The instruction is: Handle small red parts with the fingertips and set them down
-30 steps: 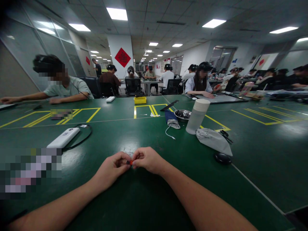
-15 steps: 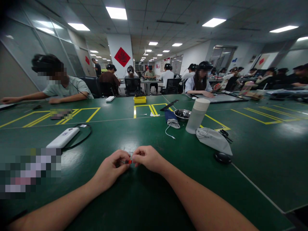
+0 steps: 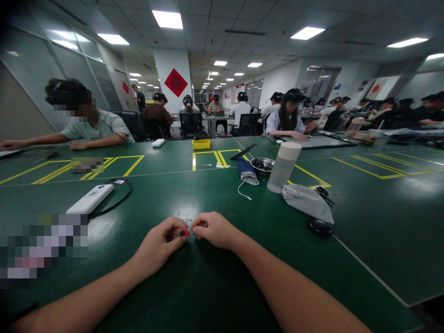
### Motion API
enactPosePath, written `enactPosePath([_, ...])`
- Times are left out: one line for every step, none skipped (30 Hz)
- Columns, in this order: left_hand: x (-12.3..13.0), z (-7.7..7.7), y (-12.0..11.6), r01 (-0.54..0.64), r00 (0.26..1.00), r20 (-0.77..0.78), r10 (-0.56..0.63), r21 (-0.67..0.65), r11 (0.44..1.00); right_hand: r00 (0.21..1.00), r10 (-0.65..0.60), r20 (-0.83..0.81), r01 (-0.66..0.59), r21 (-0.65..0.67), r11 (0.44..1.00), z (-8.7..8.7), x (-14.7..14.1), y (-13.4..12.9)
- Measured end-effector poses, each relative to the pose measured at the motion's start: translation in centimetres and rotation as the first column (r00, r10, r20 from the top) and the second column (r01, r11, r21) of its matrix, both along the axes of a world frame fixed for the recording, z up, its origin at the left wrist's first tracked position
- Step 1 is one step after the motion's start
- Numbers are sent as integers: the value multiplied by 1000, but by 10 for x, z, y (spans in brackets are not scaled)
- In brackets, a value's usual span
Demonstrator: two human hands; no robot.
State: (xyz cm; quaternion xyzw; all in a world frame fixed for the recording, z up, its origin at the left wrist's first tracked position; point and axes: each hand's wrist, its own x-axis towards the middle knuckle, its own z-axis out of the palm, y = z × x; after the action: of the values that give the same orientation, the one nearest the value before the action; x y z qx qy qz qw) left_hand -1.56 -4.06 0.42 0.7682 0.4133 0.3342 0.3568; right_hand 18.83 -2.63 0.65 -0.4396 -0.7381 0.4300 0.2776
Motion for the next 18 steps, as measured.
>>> enactPosePath([0, 0, 0, 1, 1000, -2, -1, -3, 1000, 1000, 0, 2, 0, -2, 1000, 1, 0, 0])
enactPosePath([0, 0, 0, 0, 1000, -4, 0, -6, 1000, 1000, 0, 3, 0, -5, 1000, 1, 0, 0])
enactPosePath([0, 0, 0, -1, 1000, -5, 1, -7, 1000, 1000, 1, 3, -1, -8, 1000, 2, 0, 0])
enactPosePath([0, 0, 0, -4, 1000, -5, 4, -7, 1000, 1000, 2, 3, -2, -9, 1000, 2, 0, -1])
enactPosePath([0, 0, 1, -5, 1000, -6, 5, -5, 1000, 1000, 3, 3, -3, -8, 1000, 2, 0, 0])
enactPosePath([0, 0, 1, -6, 1000, -7, 6, -3, 1000, 1000, 6, 3, -6, -5, 1000, 2, 0, 0])
enactPosePath([0, -1, 1, -5, 1000, -8, 5, -1, 1000, 1000, 8, 5, -8, -2, 1000, 2, 0, 0])
enactPosePath([0, -1, 1, -5, 1000, -8, 5, 2, 1000, 1000, 10, 7, -10, 1, 1000, 2, 0, 0])
enactPosePath([0, -1, 1, -4, 1000, -8, 4, 4, 1000, 1000, 10, 10, -10, 2, 1000, 2, 0, 0])
enactPosePath([0, -2, 1, -4, 1000, -8, 4, 5, 1000, 1000, 10, 11, -10, 2, 1000, 2, 0, 0])
enactPosePath([-1, -2, 2, -3, 1000, -8, 3, 5, 1000, 1000, 10, 12, -10, 0, 1000, 2, 0, 0])
enactPosePath([-1, -2, 2, -4, 1000, -7, 4, 4, 1000, 1000, 9, 10, -9, -2, 1000, 2, 0, 0])
enactPosePath([-1, -2, 2, -4, 1000, -6, 4, 4, 1000, 1000, 9, 9, -9, -4, 1000, 2, 0, 0])
enactPosePath([-1, -3, 2, -5, 1000, -7, 5, 2, 1000, 1000, 8, 7, -8, -4, 1000, 2, 0, -1])
enactPosePath([-1, -3, 2, -6, 1000, -8, 6, 1, 1000, 1000, 8, 6, -8, -4, 1000, 2, 0, -1])
enactPosePath([-1, -3, 2, -9, 1000, -9, 9, 2, 1000, 1000, 7, 6, -7, -4, 1000, 2, 0, -1])
enactPosePath([-1, -3, 2, -12, 1000, -12, 12, 3, 1000, 1000, 7, 7, -7, -5, 1000, 3, 0, -1])
enactPosePath([-1, -2, 2, -11, 1000, -15, 11, 4, 1000, 1000, 7, 8, -7, -6, 1000, 3, 0, -1])
